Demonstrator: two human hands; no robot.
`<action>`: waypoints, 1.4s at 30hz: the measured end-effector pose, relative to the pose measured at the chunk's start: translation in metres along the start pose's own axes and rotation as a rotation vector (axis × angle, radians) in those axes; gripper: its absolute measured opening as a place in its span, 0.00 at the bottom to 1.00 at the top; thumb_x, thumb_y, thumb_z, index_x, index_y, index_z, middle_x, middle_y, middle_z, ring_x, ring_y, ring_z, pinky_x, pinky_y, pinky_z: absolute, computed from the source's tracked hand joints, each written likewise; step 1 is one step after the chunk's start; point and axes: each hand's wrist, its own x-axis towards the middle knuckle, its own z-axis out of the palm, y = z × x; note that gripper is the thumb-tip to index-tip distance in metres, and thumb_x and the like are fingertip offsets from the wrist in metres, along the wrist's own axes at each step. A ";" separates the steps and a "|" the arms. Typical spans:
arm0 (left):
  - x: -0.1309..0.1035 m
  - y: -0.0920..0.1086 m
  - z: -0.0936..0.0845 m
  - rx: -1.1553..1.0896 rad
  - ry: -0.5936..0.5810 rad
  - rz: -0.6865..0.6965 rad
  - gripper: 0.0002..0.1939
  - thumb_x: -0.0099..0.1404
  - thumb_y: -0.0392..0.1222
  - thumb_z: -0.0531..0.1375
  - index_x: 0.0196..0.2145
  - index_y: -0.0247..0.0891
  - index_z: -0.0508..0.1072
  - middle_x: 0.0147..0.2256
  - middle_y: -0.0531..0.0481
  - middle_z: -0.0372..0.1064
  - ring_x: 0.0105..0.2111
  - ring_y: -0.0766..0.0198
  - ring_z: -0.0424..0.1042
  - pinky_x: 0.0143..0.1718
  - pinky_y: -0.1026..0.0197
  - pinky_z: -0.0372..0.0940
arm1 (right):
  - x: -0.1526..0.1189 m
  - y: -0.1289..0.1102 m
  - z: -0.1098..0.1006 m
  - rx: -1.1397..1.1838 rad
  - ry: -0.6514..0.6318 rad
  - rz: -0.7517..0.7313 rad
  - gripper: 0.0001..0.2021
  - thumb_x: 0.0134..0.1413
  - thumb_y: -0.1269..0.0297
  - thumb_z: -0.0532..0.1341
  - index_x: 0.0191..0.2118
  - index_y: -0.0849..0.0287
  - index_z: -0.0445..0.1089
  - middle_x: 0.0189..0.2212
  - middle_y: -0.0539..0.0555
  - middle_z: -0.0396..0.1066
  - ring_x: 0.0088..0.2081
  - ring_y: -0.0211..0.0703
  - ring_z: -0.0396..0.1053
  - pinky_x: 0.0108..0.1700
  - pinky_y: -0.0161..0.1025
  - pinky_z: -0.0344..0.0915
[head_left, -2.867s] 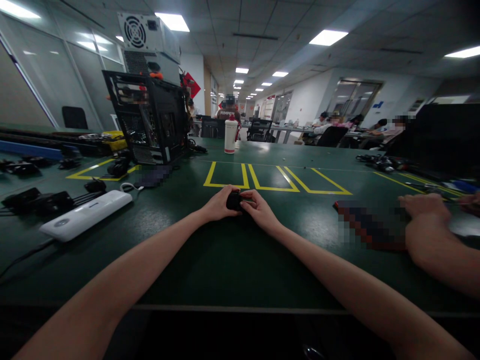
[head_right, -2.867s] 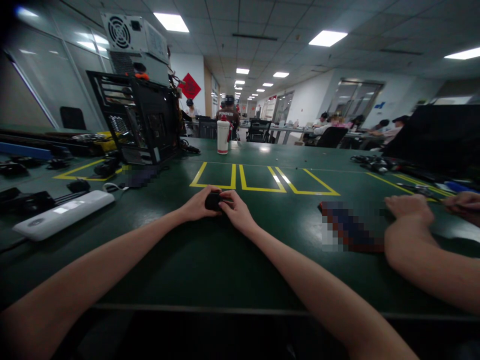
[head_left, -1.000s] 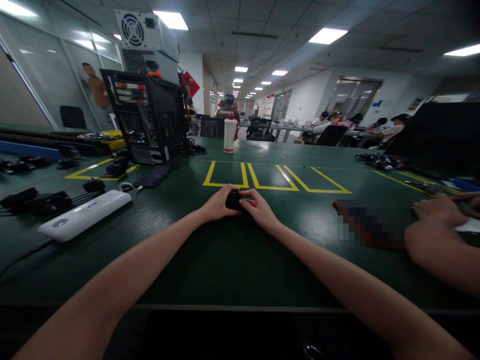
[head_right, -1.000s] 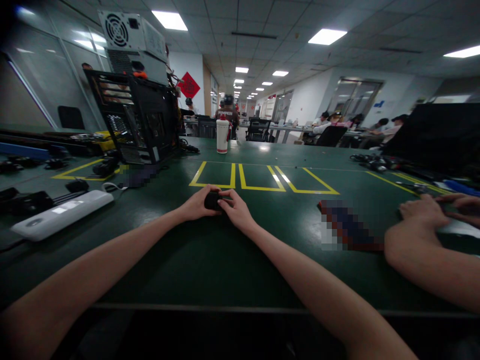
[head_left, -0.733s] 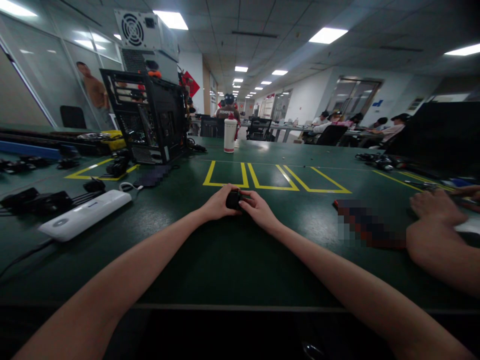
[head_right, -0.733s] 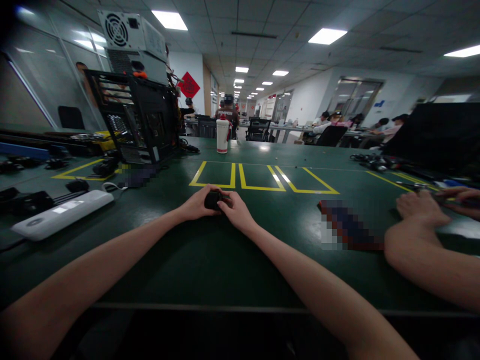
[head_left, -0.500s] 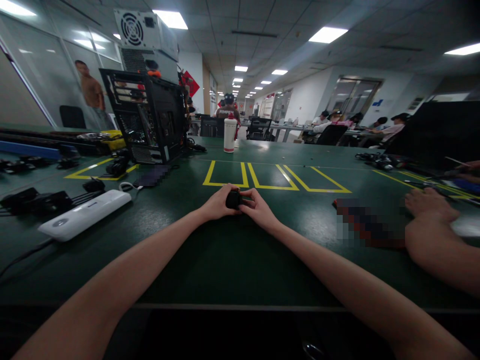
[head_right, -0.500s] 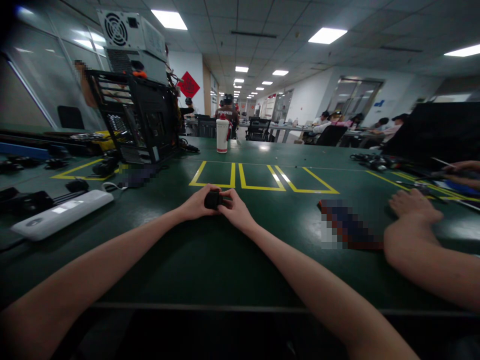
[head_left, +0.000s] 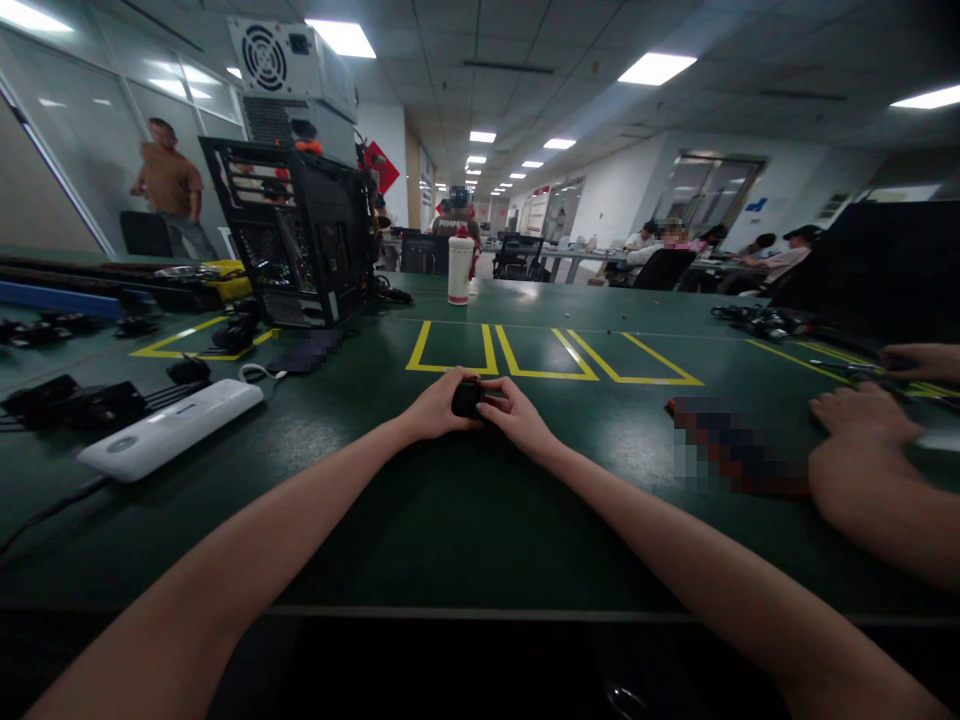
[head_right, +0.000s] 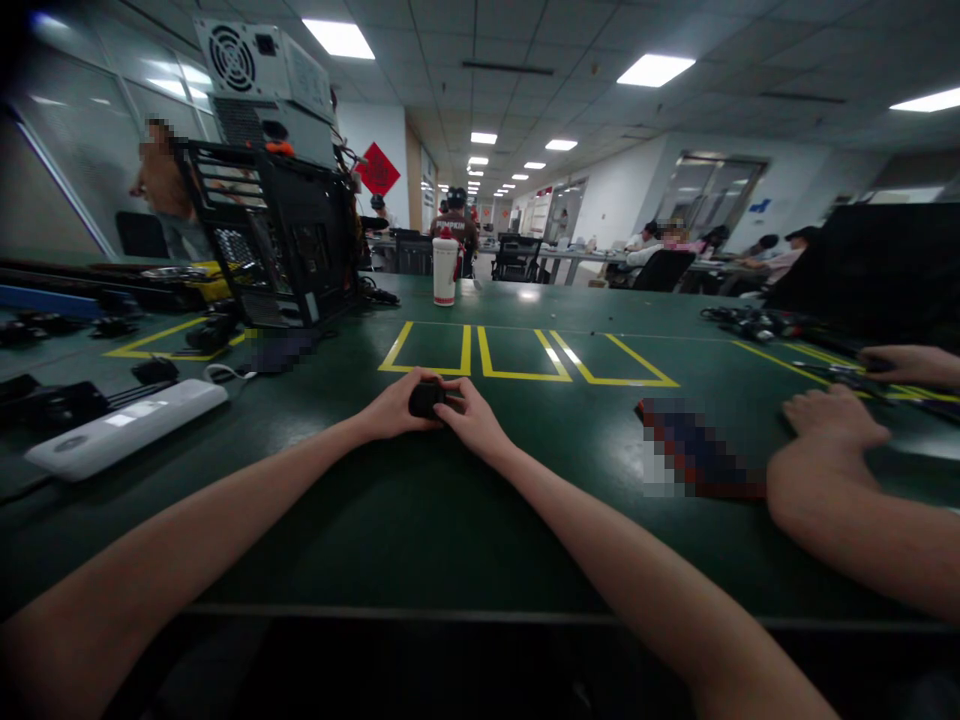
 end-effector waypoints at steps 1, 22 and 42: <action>0.000 0.000 0.000 -0.001 0.001 -0.003 0.30 0.46 0.45 0.63 0.44 0.40 0.57 0.42 0.48 0.61 0.42 0.58 0.63 0.44 0.55 0.59 | -0.001 -0.001 0.000 0.014 -0.007 -0.008 0.14 0.44 0.69 0.58 0.40 0.56 0.59 0.42 0.52 0.62 0.46 0.42 0.63 0.48 0.44 0.61; 0.001 -0.002 0.002 -0.014 0.018 -0.003 0.30 0.45 0.46 0.63 0.45 0.39 0.57 0.42 0.47 0.61 0.42 0.57 0.63 0.44 0.54 0.59 | -0.001 -0.001 0.001 0.061 0.001 -0.010 0.15 0.42 0.69 0.60 0.39 0.56 0.60 0.42 0.52 0.63 0.45 0.41 0.64 0.47 0.43 0.61; 0.001 0.001 0.000 -0.017 0.004 -0.023 0.30 0.44 0.45 0.64 0.44 0.40 0.57 0.42 0.48 0.61 0.42 0.57 0.63 0.44 0.53 0.59 | -0.002 -0.002 -0.003 0.072 0.007 0.024 0.13 0.43 0.67 0.59 0.38 0.57 0.61 0.41 0.52 0.63 0.44 0.40 0.64 0.47 0.42 0.61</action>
